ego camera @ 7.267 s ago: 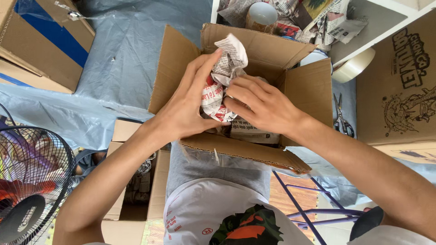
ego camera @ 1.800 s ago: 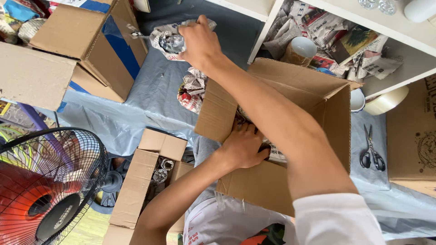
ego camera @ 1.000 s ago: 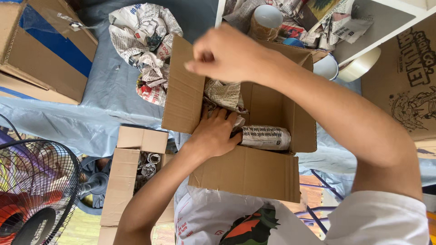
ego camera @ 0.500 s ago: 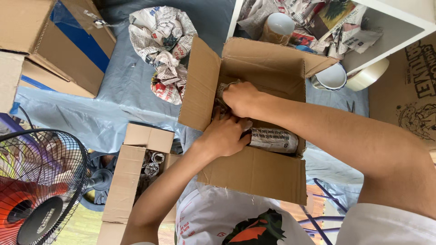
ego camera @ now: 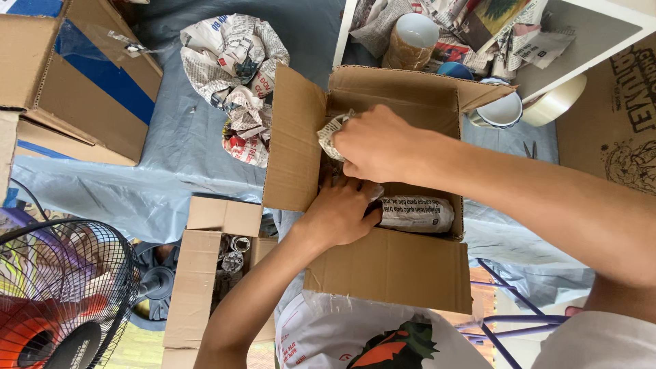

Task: The person packs a cardboard box with crumpled newspaper, placing wads of paper into the box around its contents and pressing them down. They take crumpled newspaper from a pile on the table and from a shelf, fill the box, and at times hold the box on their lap while working.

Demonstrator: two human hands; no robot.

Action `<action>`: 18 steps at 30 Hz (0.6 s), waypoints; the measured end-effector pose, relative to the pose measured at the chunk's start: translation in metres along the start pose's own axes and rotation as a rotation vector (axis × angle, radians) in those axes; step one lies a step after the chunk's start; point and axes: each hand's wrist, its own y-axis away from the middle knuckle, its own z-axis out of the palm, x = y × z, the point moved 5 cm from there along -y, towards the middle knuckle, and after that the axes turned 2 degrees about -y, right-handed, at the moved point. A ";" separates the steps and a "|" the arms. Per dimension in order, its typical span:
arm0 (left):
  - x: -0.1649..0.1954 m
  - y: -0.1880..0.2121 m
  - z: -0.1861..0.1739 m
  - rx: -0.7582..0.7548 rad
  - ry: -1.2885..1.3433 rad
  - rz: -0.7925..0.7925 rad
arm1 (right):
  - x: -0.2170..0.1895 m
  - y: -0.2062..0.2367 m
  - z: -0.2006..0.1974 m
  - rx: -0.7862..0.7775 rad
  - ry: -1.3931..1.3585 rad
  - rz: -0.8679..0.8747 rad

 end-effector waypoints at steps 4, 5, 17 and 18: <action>0.004 0.002 -0.001 0.021 -0.070 0.010 | -0.001 0.029 -0.072 0.143 0.003 -0.038; 0.003 0.002 0.000 -0.002 -0.062 -0.005 | -0.001 0.027 -0.090 0.287 0.017 -0.084; -0.003 0.005 0.004 0.110 -0.028 0.047 | 0.002 -0.249 -0.041 0.455 0.168 0.177; -0.005 0.005 0.007 0.070 0.019 0.030 | 0.002 -0.255 -0.036 0.462 0.195 0.172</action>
